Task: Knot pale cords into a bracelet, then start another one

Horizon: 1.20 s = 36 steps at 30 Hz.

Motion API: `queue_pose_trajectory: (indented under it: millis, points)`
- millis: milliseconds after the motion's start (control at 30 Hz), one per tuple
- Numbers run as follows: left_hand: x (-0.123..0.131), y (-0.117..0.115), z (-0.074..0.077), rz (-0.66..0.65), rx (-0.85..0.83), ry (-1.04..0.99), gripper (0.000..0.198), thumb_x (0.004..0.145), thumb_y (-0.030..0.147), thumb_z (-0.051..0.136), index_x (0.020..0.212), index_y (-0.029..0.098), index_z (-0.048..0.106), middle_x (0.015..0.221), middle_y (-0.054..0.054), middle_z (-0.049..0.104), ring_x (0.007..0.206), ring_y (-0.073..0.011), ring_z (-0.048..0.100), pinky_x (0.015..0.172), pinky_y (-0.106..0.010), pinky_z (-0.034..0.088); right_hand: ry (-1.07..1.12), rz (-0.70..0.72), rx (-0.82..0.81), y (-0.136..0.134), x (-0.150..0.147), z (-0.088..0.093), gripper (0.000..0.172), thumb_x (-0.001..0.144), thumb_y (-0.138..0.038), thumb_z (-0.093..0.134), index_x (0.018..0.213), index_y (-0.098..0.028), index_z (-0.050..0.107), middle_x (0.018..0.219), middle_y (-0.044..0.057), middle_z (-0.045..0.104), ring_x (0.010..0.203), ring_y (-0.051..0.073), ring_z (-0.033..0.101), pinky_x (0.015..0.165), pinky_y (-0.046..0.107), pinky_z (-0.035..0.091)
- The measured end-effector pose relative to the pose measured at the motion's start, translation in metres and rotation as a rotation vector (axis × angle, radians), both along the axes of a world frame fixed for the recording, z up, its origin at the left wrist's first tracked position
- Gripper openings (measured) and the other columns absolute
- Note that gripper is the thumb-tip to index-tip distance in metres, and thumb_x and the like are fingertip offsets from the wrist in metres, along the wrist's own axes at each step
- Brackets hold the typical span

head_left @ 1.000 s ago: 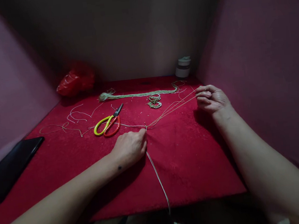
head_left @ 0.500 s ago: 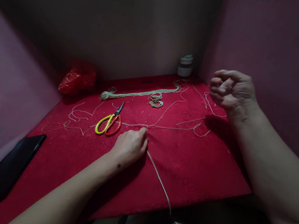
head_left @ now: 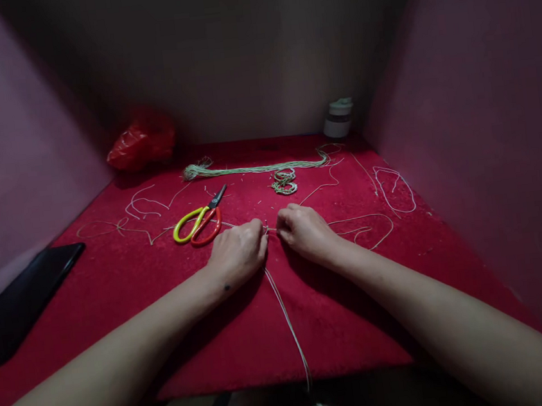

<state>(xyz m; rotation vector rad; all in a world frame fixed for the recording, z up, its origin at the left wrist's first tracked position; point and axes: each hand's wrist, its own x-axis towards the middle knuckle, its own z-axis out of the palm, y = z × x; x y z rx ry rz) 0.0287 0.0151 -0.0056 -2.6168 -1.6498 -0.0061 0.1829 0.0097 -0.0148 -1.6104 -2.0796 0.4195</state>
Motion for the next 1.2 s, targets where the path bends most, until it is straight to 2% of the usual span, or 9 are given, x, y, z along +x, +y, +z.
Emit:
queue_pose_trajectory:
  millis: [300, 433, 667, 967, 1100, 1200]
  points:
    - [0.001, -0.001, -0.002, -0.032, 0.01, 0.022, 0.027, 0.09, 0.028, 0.031, 0.095, 0.016, 0.055, 0.084, -0.009, 0.068, 0.074, -0.0255, 0.065, 0.054, -0.029, 0.035, 0.112, -0.019, -0.086, 0.007, -0.002, 0.001, 0.011, 0.077, -0.013, 0.051, 0.07, -0.015, 0.059, 0.066, 0.002, 0.063, 0.06, 0.01, 0.053, 0.057, 0.02, 0.035]
    - [0.0, 0.0, -0.004, -0.052, 0.0, 0.001, 0.026, 0.09, 0.027, 0.031, 0.093, 0.016, 0.055, 0.083, -0.009, 0.067, 0.072, -0.0241, 0.064, 0.054, -0.028, 0.032, 0.075, -0.027, -0.085, 0.007, 0.0, 0.002, 0.009, 0.076, -0.015, 0.053, 0.072, -0.016, 0.062, 0.069, 0.004, 0.065, 0.064, 0.013, 0.056, 0.059, 0.022, 0.035]
    - [-0.001, 0.005, -0.005, -0.074, -0.021, -0.014, 0.025, 0.089, 0.027, 0.033, 0.092, 0.017, 0.056, 0.08, -0.008, 0.067, 0.071, -0.0214, 0.063, 0.055, -0.027, 0.031, -0.154, -0.137, -0.075, 0.008, -0.005, 0.005, 0.019, 0.079, -0.018, 0.048, 0.085, -0.018, 0.065, 0.082, 0.01, 0.069, 0.077, 0.02, 0.061, 0.065, 0.026, 0.037]
    - [-0.002, 0.005, -0.007, -0.082, -0.01, -0.07, 0.025, 0.089, 0.026, 0.033, 0.089, 0.017, 0.057, 0.078, -0.008, 0.066, 0.071, -0.0224, 0.062, 0.057, -0.028, 0.033, -0.18, -0.157, -0.058, 0.006, -0.007, 0.005, 0.024, 0.078, -0.018, 0.044, 0.088, -0.018, 0.065, 0.083, 0.012, 0.069, 0.077, 0.023, 0.062, 0.062, 0.029, 0.036]
    - [-0.004, 0.005, -0.006, -0.082, -0.008, -0.111, 0.026, 0.089, 0.029, 0.035, 0.088, 0.017, 0.057, 0.08, -0.007, 0.066, 0.072, -0.0206, 0.061, 0.061, -0.028, 0.036, -0.165, -0.118, -0.057, 0.001, -0.003, 0.005, 0.021, 0.081, -0.021, 0.046, 0.087, -0.018, 0.065, 0.082, 0.009, 0.069, 0.077, 0.02, 0.062, 0.063, 0.027, 0.037]
    - [-0.007, 0.008, -0.001, -0.082, -0.088, -0.23, 0.022, 0.086, 0.029, 0.041, 0.08, 0.016, 0.058, 0.073, -0.005, 0.065, 0.067, -0.0166, 0.059, 0.06, -0.025, 0.036, -0.14, -0.08, -0.06, -0.003, 0.001, 0.004, 0.019, 0.082, -0.026, 0.048, 0.085, -0.019, 0.065, 0.081, 0.008, 0.069, 0.075, 0.018, 0.062, 0.064, 0.025, 0.037]
